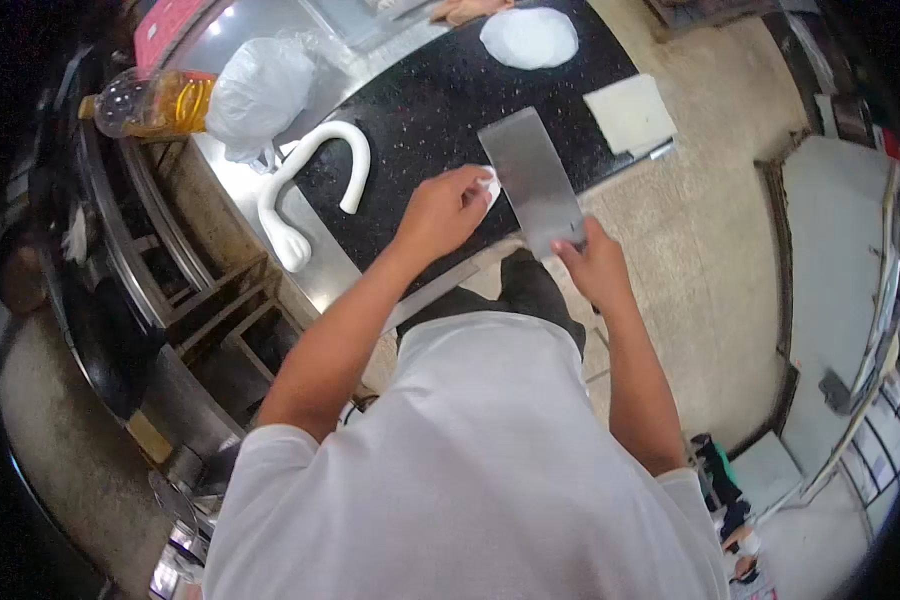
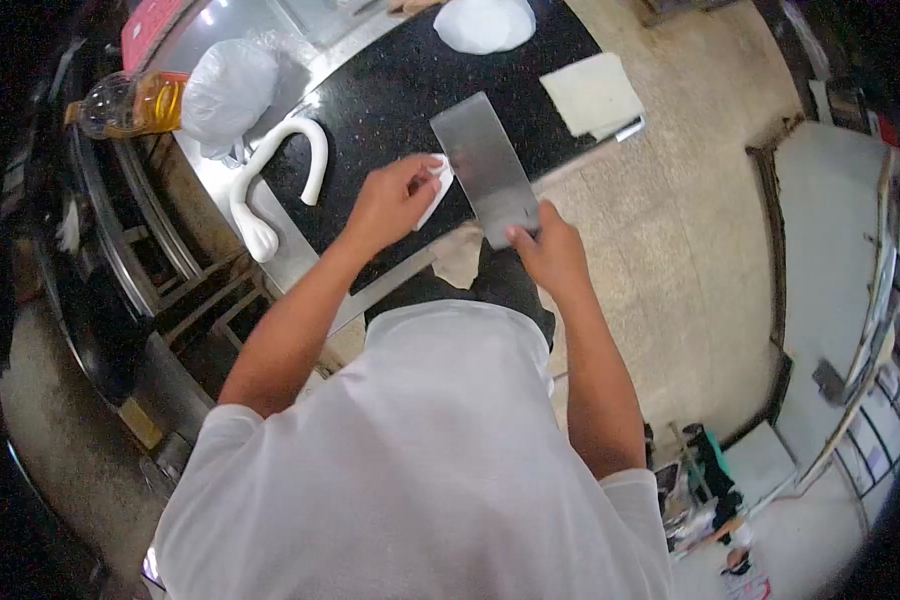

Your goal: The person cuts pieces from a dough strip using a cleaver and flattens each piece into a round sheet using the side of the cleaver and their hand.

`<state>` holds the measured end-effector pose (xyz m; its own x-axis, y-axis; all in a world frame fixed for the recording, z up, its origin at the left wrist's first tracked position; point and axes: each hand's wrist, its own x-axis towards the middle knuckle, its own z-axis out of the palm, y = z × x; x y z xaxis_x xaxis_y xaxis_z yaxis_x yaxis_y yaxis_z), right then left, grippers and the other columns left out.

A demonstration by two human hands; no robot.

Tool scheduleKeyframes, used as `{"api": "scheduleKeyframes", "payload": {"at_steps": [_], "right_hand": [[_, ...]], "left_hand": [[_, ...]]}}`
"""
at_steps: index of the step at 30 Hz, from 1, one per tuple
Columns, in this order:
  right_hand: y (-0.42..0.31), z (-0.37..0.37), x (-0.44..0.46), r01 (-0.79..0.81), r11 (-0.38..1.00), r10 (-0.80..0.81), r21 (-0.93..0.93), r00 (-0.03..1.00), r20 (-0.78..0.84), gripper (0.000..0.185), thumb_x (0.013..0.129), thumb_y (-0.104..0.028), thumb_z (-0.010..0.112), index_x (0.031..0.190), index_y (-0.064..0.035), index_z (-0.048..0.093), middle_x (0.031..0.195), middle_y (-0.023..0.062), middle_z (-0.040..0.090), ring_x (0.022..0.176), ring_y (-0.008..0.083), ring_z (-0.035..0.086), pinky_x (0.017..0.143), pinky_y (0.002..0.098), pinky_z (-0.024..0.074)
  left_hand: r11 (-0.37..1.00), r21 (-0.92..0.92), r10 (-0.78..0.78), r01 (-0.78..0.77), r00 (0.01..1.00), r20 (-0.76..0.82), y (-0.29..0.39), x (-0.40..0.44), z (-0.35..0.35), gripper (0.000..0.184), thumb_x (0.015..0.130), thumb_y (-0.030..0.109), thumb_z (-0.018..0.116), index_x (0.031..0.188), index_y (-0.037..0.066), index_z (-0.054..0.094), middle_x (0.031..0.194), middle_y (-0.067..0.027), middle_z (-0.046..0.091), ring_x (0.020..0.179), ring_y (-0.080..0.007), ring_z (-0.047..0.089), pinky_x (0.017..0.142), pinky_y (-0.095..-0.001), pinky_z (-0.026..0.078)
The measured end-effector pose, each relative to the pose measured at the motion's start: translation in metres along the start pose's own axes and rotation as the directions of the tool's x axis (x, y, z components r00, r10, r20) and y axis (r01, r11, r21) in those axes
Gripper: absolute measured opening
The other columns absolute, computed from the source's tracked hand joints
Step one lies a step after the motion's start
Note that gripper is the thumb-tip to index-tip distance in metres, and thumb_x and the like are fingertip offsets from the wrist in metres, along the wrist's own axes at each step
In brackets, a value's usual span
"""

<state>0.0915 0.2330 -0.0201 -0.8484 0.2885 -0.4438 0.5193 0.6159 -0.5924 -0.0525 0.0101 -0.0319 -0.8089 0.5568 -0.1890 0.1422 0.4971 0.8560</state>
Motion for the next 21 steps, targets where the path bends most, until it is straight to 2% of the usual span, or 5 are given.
{"api": "scheduleKeyframes", "payload": {"at_steps": [3,5,15,18,21], "right_hand": [[0.025,-0.023,-0.015,-0.042,0.999,0.043,-0.014,0.996,0.079,0.036,0.089,-0.026,0.075,0.103,0.0013,0.057,0.088,0.0283,0.070,0.085,0.0471,0.069,0.071,0.0513,0.0532],[0.039,-0.034,-0.011,-0.036,0.999,0.036,-0.007,0.996,0.084,0.035,0.089,-0.026,0.075,0.103,0.0012,0.057,0.088,0.0280,0.070,0.085,0.0468,0.070,0.071,0.0512,0.0533],[-0.006,-0.012,0.039,0.082,0.993,-0.086,-0.087,0.995,-0.044,0.037,0.090,-0.022,0.073,0.107,0.0015,0.051,0.092,0.0316,0.068,0.092,0.0502,0.067,0.077,0.0571,0.0530],[-0.042,0.048,0.006,0.140,0.989,-0.136,-0.053,0.988,0.069,0.038,0.091,-0.023,0.072,0.107,0.0020,0.048,0.091,0.0318,0.068,0.091,0.0518,0.066,0.077,0.0581,0.0525],[-0.062,0.074,-0.017,0.047,0.998,-0.043,-0.041,0.994,0.096,0.041,0.091,-0.028,0.073,0.111,0.0015,0.051,0.094,0.0319,0.069,0.094,0.0515,0.067,0.080,0.0571,0.0527]], "left_hand": [[0.996,0.029,-0.088,0.090,0.994,-0.059,0.011,-0.012,0.013,0.031,0.087,0.016,0.072,0.117,0.007,0.069,0.096,-0.0147,0.074,0.083,-0.0337,0.070,0.076,-0.0456,0.056],[0.949,0.310,0.097,-0.049,0.985,-0.140,0.011,-0.012,0.021,0.032,0.087,0.013,0.074,0.118,0.006,0.070,0.094,-0.0148,0.074,0.083,-0.0300,0.071,0.076,-0.0409,0.057],[0.980,0.197,0.006,0.028,0.986,-0.170,0.004,-0.017,0.024,0.031,0.085,0.011,0.074,0.115,0.006,0.069,0.092,-0.0149,0.072,0.086,-0.0351,0.068,0.077,-0.0447,0.055],[0.997,0.073,0.049,-0.037,0.983,-0.179,-0.003,-0.031,0.010,0.028,0.088,0.009,0.075,0.115,0.004,0.070,0.092,-0.0121,0.073,0.082,-0.0228,0.070,0.074,-0.0335,0.056],[0.939,-0.341,-0.133,0.046,0.963,-0.236,-0.028,-0.059,-0.023,0.029,0.091,0.006,0.072,0.120,0.004,0.067,0.086,-0.0031,0.065,0.078,-0.0070,0.060,0.068,-0.0248,0.051]]}}
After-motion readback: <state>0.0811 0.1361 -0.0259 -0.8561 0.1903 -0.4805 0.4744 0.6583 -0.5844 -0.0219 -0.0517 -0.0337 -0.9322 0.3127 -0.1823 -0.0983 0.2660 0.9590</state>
